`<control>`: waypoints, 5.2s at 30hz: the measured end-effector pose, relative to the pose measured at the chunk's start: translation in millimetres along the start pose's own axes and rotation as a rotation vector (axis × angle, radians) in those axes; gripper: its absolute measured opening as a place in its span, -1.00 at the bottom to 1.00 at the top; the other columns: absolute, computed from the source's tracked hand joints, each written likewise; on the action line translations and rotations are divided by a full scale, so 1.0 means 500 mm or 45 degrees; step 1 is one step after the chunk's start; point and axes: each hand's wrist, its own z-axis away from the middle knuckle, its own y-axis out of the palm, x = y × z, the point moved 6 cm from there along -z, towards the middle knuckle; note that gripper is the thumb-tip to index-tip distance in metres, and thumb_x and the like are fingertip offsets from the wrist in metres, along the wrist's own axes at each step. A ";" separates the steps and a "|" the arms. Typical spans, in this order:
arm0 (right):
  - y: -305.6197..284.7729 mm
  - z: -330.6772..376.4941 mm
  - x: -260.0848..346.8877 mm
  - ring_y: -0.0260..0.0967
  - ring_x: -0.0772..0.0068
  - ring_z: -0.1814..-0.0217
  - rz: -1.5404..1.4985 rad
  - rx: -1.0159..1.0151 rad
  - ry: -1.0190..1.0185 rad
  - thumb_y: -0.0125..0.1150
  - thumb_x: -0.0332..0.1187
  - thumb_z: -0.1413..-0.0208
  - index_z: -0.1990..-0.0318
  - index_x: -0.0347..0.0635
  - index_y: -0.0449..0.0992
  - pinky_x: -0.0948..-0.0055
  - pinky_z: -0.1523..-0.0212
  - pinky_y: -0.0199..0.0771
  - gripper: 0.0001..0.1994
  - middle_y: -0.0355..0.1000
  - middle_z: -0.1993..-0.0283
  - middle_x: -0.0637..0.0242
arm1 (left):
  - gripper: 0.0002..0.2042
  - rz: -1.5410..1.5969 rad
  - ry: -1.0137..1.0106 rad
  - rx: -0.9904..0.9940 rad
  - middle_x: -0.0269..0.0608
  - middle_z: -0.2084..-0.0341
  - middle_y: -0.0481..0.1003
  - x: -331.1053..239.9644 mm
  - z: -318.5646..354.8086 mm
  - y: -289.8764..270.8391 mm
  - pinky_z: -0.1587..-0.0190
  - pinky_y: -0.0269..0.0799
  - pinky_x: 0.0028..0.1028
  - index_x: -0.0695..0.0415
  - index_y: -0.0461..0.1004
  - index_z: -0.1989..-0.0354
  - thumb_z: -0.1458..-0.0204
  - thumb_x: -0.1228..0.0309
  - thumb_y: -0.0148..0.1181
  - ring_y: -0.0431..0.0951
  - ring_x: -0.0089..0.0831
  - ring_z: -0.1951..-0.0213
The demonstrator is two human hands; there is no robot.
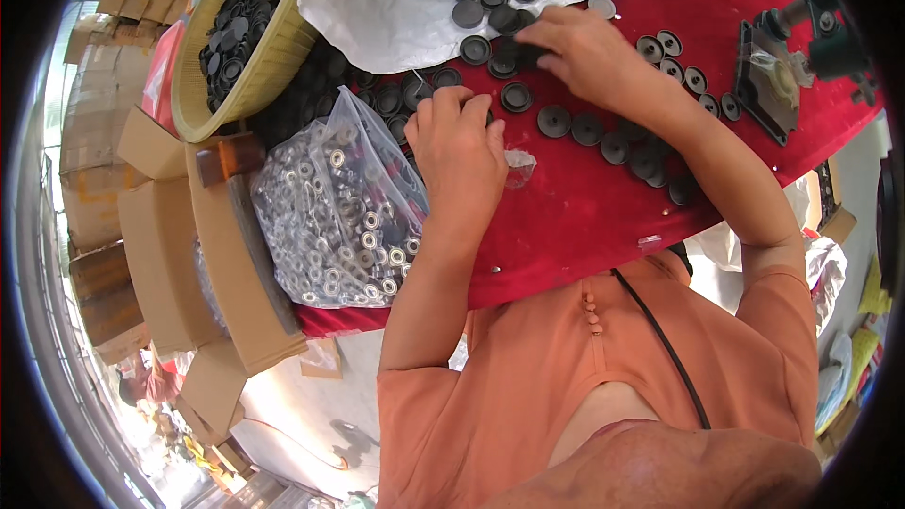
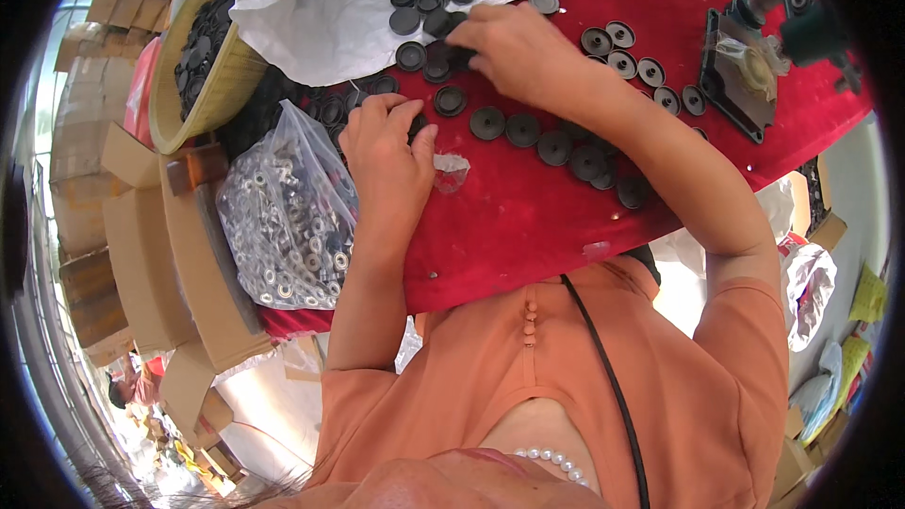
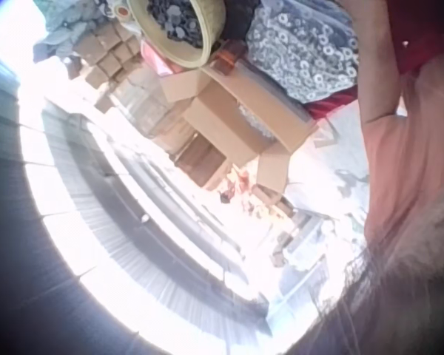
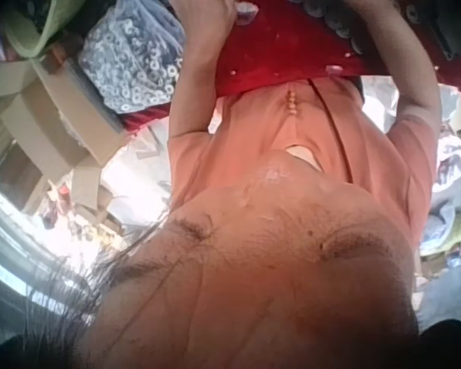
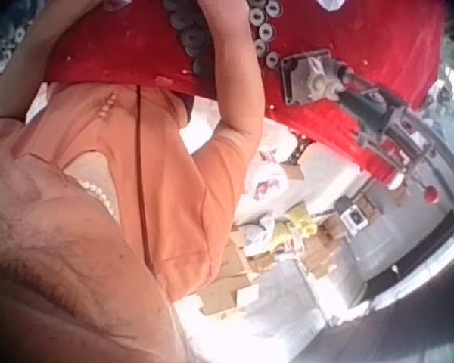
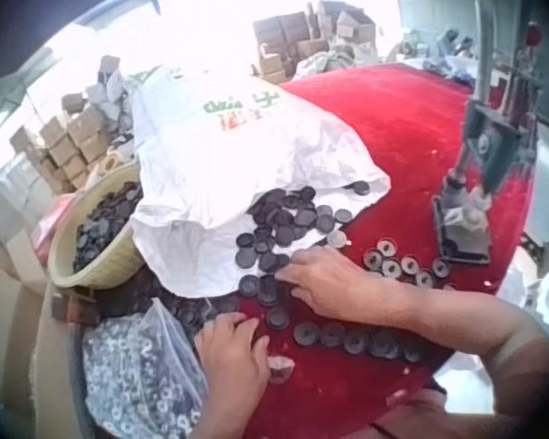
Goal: The person operates a manual press to assemble small components, moves the press aside, takes plastic discs out of a bag, and arranges them across the table by hand.
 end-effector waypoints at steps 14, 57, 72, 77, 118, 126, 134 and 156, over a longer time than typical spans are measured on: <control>-0.004 -0.017 -0.028 0.50 -0.07 -0.06 -0.183 0.088 0.081 0.23 -0.48 -0.15 0.05 -0.29 0.62 0.12 -0.12 0.48 -0.77 0.57 0.05 0.02 | -0.71 0.043 0.149 0.042 -0.18 0.11 0.54 -0.021 -0.006 0.007 -0.05 0.32 -0.17 0.10 0.66 0.18 0.16 0.57 0.37 0.47 -0.14 0.03; -0.100 0.024 -0.132 0.56 -0.01 0.10 -0.006 0.073 0.346 0.22 -0.40 -0.17 0.14 -0.26 0.64 0.16 0.03 0.52 -0.82 0.59 0.19 0.05 | -0.35 -0.210 0.112 0.128 -0.11 -0.34 0.36 -0.034 -0.001 0.023 -0.40 -0.03 0.21 0.22 0.46 -0.22 -0.10 -0.05 0.26 0.30 -0.06 -0.37; -0.027 -0.020 -0.068 0.51 0.09 0.03 0.353 0.157 0.139 0.37 -0.37 -0.08 0.07 -0.19 0.61 0.14 -0.09 0.38 -0.74 0.55 0.14 0.24 | -0.34 -0.239 0.131 0.038 0.05 -0.26 0.41 -0.039 -0.008 0.031 -0.36 -0.02 0.30 0.30 0.53 -0.09 -0.03 -0.07 0.31 0.36 0.01 -0.32; -0.037 -0.038 -0.076 0.55 0.02 0.06 0.314 0.162 0.144 0.30 -0.31 -0.14 0.26 -0.23 0.64 0.08 -0.03 0.43 -0.83 0.60 0.21 0.12 | -0.40 -0.191 0.145 0.087 -0.03 -0.30 0.37 -0.037 -0.001 0.038 -0.38 -0.05 0.27 0.23 0.52 -0.12 -0.09 -0.03 0.29 0.34 -0.03 -0.33; -0.017 -0.072 -0.059 0.57 0.04 0.19 -0.107 0.366 0.271 0.30 -0.35 -0.16 0.16 -0.34 0.61 0.21 0.12 0.53 -0.79 0.60 0.23 0.04 | -0.57 -0.214 0.054 0.132 -0.11 -0.11 0.41 -0.026 0.002 0.010 -0.35 -0.08 0.36 0.18 0.55 -0.04 0.03 0.35 0.41 0.34 -0.08 -0.25; -0.025 -0.026 -0.099 0.55 0.04 0.15 -0.208 0.246 0.146 0.34 -0.46 -0.07 0.18 -0.31 0.62 0.20 0.06 0.53 -0.83 0.59 0.19 0.10 | -0.52 -0.164 0.098 0.078 -0.17 -0.20 0.41 -0.037 -0.010 0.019 -0.37 -0.06 0.33 0.13 0.53 -0.12 0.03 0.34 0.42 0.36 -0.14 -0.28; -0.069 0.019 -0.122 0.56 -0.01 0.12 -0.042 0.297 0.190 0.31 -0.43 -0.06 0.18 -0.26 0.65 0.20 0.03 0.55 -0.82 0.61 0.21 0.08 | -0.46 -0.097 0.237 0.227 -0.25 -0.30 0.40 -0.047 -0.009 0.053 -0.43 -0.16 0.27 0.14 0.50 -0.19 -0.09 0.08 0.31 0.30 -0.20 -0.38; -0.154 0.034 -0.299 0.49 0.35 0.23 -0.133 -0.104 0.671 0.23 -0.39 -0.23 0.09 -0.32 0.62 0.32 0.17 0.51 -0.79 0.54 0.33 0.21 | -0.51 -0.426 0.008 0.124 -0.21 -0.07 0.46 -0.039 0.002 0.009 -0.36 -0.05 0.34 0.14 0.58 0.04 0.04 0.05 0.43 0.40 -0.19 -0.18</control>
